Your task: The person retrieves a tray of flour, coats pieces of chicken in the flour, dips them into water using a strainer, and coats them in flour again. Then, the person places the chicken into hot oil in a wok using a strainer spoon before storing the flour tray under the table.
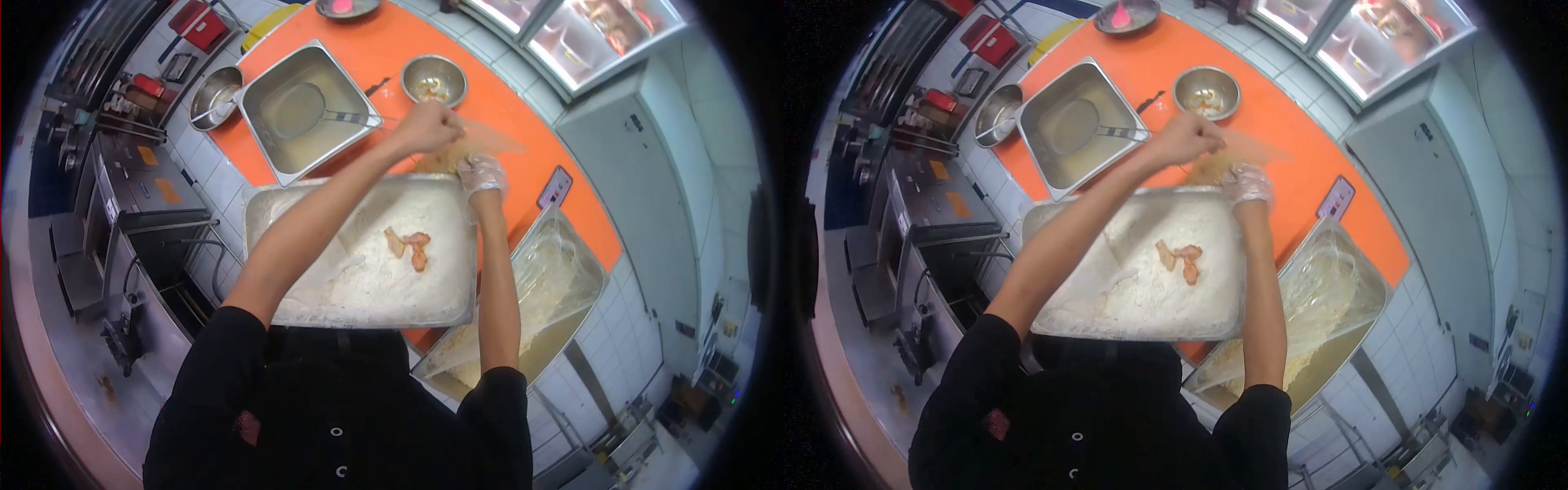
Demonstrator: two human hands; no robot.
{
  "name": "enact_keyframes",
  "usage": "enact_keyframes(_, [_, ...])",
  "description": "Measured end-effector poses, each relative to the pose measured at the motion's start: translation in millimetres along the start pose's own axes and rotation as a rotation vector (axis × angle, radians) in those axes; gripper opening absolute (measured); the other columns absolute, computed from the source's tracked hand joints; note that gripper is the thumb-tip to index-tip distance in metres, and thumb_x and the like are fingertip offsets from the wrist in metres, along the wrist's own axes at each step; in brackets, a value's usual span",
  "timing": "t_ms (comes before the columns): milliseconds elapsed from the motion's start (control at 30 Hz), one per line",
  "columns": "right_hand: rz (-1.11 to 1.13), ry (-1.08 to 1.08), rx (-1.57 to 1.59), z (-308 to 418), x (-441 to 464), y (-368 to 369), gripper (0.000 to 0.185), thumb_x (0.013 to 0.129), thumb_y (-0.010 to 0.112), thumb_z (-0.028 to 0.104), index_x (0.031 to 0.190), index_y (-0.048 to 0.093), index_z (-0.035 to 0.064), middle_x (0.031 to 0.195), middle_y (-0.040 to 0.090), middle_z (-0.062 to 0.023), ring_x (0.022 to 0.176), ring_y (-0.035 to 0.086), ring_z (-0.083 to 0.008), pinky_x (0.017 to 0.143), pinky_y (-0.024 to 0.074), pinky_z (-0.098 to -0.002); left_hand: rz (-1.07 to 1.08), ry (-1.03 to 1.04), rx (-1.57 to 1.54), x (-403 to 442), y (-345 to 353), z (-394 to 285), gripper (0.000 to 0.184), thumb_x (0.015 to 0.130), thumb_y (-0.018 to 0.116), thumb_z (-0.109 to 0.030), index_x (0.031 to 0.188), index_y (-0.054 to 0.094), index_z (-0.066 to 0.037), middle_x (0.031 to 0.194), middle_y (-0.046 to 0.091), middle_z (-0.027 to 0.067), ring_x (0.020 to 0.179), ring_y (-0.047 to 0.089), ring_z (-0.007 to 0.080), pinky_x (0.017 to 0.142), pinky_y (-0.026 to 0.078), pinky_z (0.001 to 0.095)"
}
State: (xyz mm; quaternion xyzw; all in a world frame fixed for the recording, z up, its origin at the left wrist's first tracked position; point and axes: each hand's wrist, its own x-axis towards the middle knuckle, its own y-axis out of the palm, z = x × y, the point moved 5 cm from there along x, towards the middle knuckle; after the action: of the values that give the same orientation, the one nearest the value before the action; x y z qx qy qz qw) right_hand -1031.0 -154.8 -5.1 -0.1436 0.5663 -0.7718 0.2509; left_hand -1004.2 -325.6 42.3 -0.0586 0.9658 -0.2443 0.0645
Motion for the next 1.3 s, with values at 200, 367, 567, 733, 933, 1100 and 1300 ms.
enact_keyframes(200, [0.038,-0.217,0.21,-47,58,19,0.03,0.085,0.068,0.027,0.105,0.067,0.0056,0.103,0.07,-0.0144,0.1,0.066,-0.0297,0.086,0.0518,-0.042,-0.103,0.132,-0.004,-7,-1,-64,0.022,0.078,0.07,-0.02,0.083,0.075,0.0,0.07,0.069,0.0154,0.065,0.066,0.0214,0.063,0.051,0.0372])
enact_keyframes(367, [0.0,-0.173,0.259,-52,34,-58,0.029,0.085,0.068,0.026,0.106,0.067,0.0058,0.103,0.07,-0.0141,0.099,0.066,-0.029,0.086,0.0518,-0.0415,-0.288,0.224,-0.213,-56,6,-141,0.016,0.077,0.067,-0.015,0.076,0.07,0.001,0.071,0.063,0.0197,0.07,0.064,0.0339,0.068,0.05,0.0435])
enact_keyframes(567, [-0.045,-0.098,0.331,-64,-63,-114,0.028,0.085,0.068,0.024,0.107,0.067,0.0062,0.104,0.07,-0.0138,0.098,0.066,-0.028,0.086,0.0517,-0.0406,-0.36,0.547,-0.16,-152,86,-194,0.011,0.07,0.062,-0.008,0.078,0.061,-0.001,0.079,0.061,0.011,0.08,0.061,0.0281,0.072,0.051,0.0411])
enact_keyframes(733, [-0.059,-0.01,0.359,-73,-159,-149,0.027,0.086,0.068,0.022,0.108,0.066,0.0066,0.104,0.069,-0.0134,0.098,0.066,-0.0271,0.085,0.0517,-0.0399,-0.223,0.656,-0.161,-222,96,-225,0.018,0.072,0.061,-0.008,0.087,0.061,0.0,0.084,0.061,0.0079,0.082,0.061,0.0235,0.071,0.052,0.0342])
enact_keyframes(933, [-0.055,0.074,0.384,-68,-268,-167,0.027,0.086,0.068,0.02,0.109,0.066,0.007,0.104,0.069,-0.0131,0.097,0.066,-0.0261,0.085,0.0517,-0.0391,-0.145,0.697,-0.331,-271,101,-235,0.026,0.07,0.064,-0.007,0.094,0.065,0.002,0.08,0.06,0.0085,0.078,0.06,0.0251,0.067,0.051,0.0363])
enact_keyframes(1100, [0.003,0.124,0.388,-53,-327,-167,0.027,0.086,0.067,0.018,0.11,0.066,0.0073,0.105,0.069,-0.0127,0.096,0.065,-0.0252,0.085,0.0517,-0.0384,-0.062,0.542,-0.564,-299,101,-217,0.02,0.073,0.065,-0.002,0.093,0.067,0.002,0.076,0.059,0.0123,0.076,0.061,0.0285,0.066,0.049,0.0388])
enact_keyframes(1300, [0.146,0.097,0.393,-26,-350,-149,0.026,0.087,0.067,0.016,0.112,0.066,0.0077,0.105,0.069,-0.0124,0.096,0.065,-0.0242,0.085,0.0516,-0.0376,-0.096,0.356,-0.723,-320,100,-197,0.012,0.081,0.063,-0.001,0.092,0.067,0.003,0.078,0.062,0.0144,0.072,0.061,0.0305,0.065,0.047,0.0382])
